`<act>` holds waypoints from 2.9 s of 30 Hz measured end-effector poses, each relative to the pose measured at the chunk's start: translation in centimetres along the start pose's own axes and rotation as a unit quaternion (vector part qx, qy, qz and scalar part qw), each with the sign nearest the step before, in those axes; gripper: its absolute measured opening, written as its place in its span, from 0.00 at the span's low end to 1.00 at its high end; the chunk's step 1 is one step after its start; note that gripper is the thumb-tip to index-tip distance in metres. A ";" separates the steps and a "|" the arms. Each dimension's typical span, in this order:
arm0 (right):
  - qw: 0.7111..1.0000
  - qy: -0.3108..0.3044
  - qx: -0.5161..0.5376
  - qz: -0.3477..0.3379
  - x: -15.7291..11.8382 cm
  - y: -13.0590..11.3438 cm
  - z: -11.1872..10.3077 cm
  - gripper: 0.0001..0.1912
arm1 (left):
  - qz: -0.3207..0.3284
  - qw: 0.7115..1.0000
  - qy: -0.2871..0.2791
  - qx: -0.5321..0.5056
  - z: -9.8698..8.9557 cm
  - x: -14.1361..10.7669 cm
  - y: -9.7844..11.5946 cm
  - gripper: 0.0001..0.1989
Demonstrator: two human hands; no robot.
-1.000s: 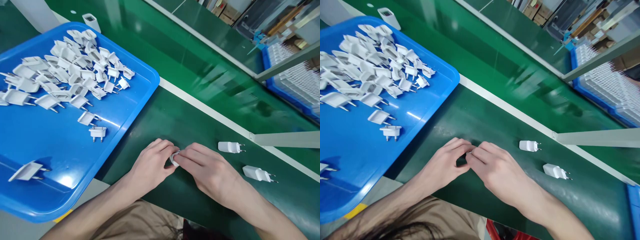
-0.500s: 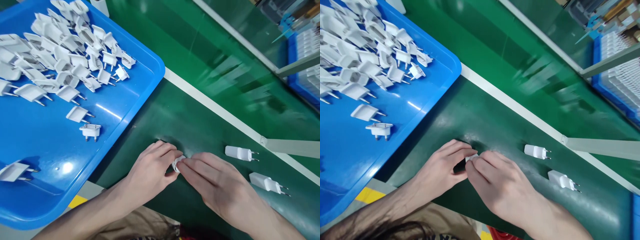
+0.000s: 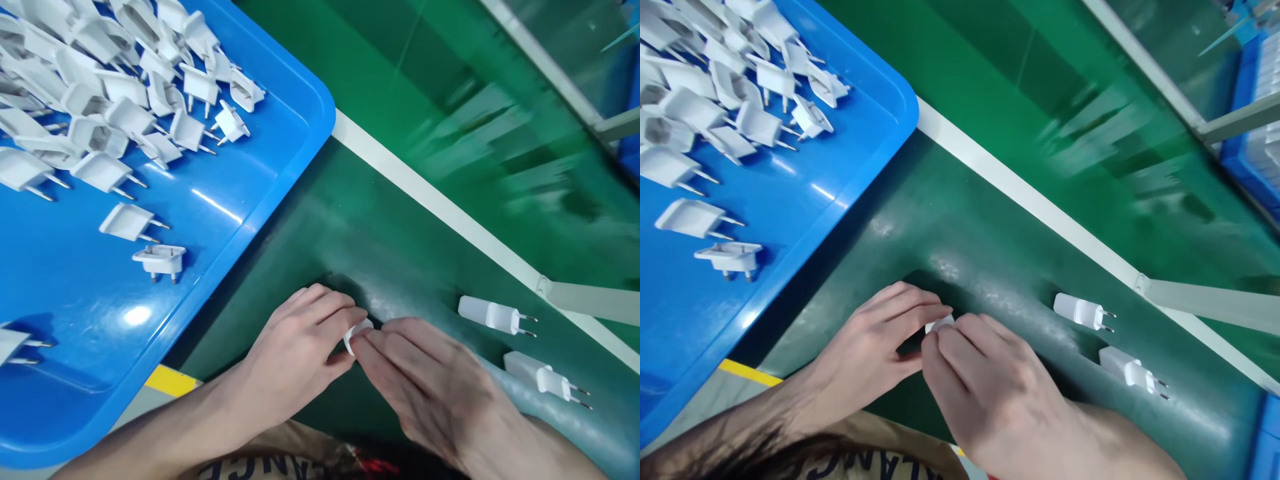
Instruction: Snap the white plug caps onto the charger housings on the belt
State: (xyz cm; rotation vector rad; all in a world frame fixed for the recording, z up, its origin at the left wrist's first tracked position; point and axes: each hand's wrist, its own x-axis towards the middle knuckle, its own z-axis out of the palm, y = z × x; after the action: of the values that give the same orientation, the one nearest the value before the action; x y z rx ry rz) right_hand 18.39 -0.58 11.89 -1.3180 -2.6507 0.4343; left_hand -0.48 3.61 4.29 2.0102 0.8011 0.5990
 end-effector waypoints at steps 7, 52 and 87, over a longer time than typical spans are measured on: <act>0.999 -0.048 0.001 0.021 0.6 -0.5 -0.8 0.18 | 0.019 1.000 -0.005 0.018 -0.3 0.3 0.0 0.10; 0.972 0.089 0.040 0.215 -1.8 -4.4 2.3 0.12 | 0.041 0.990 -0.028 0.131 0.8 -2.0 0.1 0.17; 0.908 -0.033 -0.268 0.321 -2.0 -1.8 0.3 0.07 | 0.034 0.978 0.038 0.202 0.5 -2.8 1.1 0.31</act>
State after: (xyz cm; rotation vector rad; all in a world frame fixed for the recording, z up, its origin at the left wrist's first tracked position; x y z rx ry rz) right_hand 18.17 -3.21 12.15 -2.3861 -2.4016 -0.2275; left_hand -1.66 0.83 4.70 2.4026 0.9635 0.5897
